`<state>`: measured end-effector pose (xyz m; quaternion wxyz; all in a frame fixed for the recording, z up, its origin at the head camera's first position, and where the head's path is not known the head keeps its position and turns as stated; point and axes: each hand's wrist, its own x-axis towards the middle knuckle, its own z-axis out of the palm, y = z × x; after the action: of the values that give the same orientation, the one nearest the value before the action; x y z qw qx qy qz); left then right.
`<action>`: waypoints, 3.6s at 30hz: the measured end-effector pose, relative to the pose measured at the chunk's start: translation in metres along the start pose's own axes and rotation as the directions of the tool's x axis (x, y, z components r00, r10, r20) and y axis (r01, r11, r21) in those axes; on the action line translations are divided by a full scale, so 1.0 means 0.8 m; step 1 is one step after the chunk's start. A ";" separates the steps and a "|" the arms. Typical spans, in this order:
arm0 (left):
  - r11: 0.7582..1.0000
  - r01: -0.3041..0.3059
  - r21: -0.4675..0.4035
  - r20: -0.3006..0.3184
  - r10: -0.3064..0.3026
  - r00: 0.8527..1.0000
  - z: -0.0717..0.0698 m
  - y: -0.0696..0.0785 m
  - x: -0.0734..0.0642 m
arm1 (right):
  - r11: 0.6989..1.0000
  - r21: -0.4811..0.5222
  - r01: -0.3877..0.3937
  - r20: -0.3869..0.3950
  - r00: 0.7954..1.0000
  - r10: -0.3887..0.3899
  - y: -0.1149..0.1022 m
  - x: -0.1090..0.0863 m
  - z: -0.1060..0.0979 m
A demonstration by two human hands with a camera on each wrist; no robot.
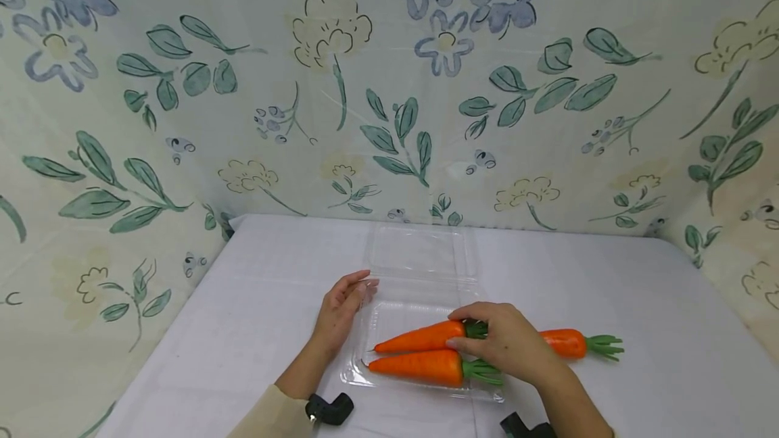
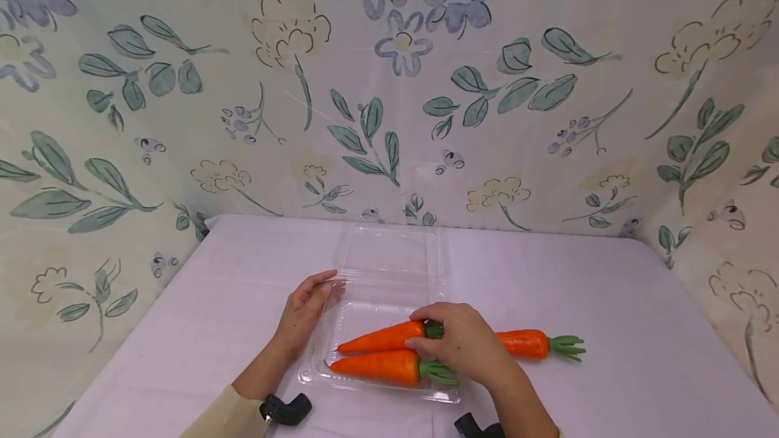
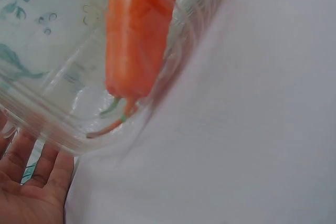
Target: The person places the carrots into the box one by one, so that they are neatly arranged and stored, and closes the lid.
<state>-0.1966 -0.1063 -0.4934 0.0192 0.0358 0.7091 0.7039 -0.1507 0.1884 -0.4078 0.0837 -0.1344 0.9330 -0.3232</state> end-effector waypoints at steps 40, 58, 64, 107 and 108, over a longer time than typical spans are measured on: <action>1.000 -0.005 0.016 0.000 0.005 1.000 0.001 0.000 -0.001 | 0.997 0.016 0.078 0.026 0.997 -0.078 0.006 -0.005 -0.015; 1.000 0.006 0.018 -0.010 -0.006 1.000 0.002 0.002 -0.001 | 0.954 -0.017 -0.300 -0.022 0.954 0.299 0.122 -0.030 -0.104; 0.999 0.002 0.032 -0.001 -0.002 1.000 0.002 0.000 -0.001 | 0.909 -0.002 -0.416 0.098 0.905 0.414 0.174 -0.041 -0.121; 1.000 0.004 0.025 -0.001 -0.004 1.000 0.001 -0.002 -0.001 | 0.949 0.024 -0.314 -0.184 0.932 0.313 0.118 -0.050 -0.128; 1.000 0.005 0.027 -0.002 -0.005 1.000 0.001 -0.002 0.000 | 0.955 0.016 -0.295 -0.189 0.938 0.292 0.113 -0.047 -0.124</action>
<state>-0.1963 -0.1057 -0.4950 0.0197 0.0336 0.7185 0.6944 -0.1566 0.3260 -0.3849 0.0413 0.0370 0.9483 -0.3126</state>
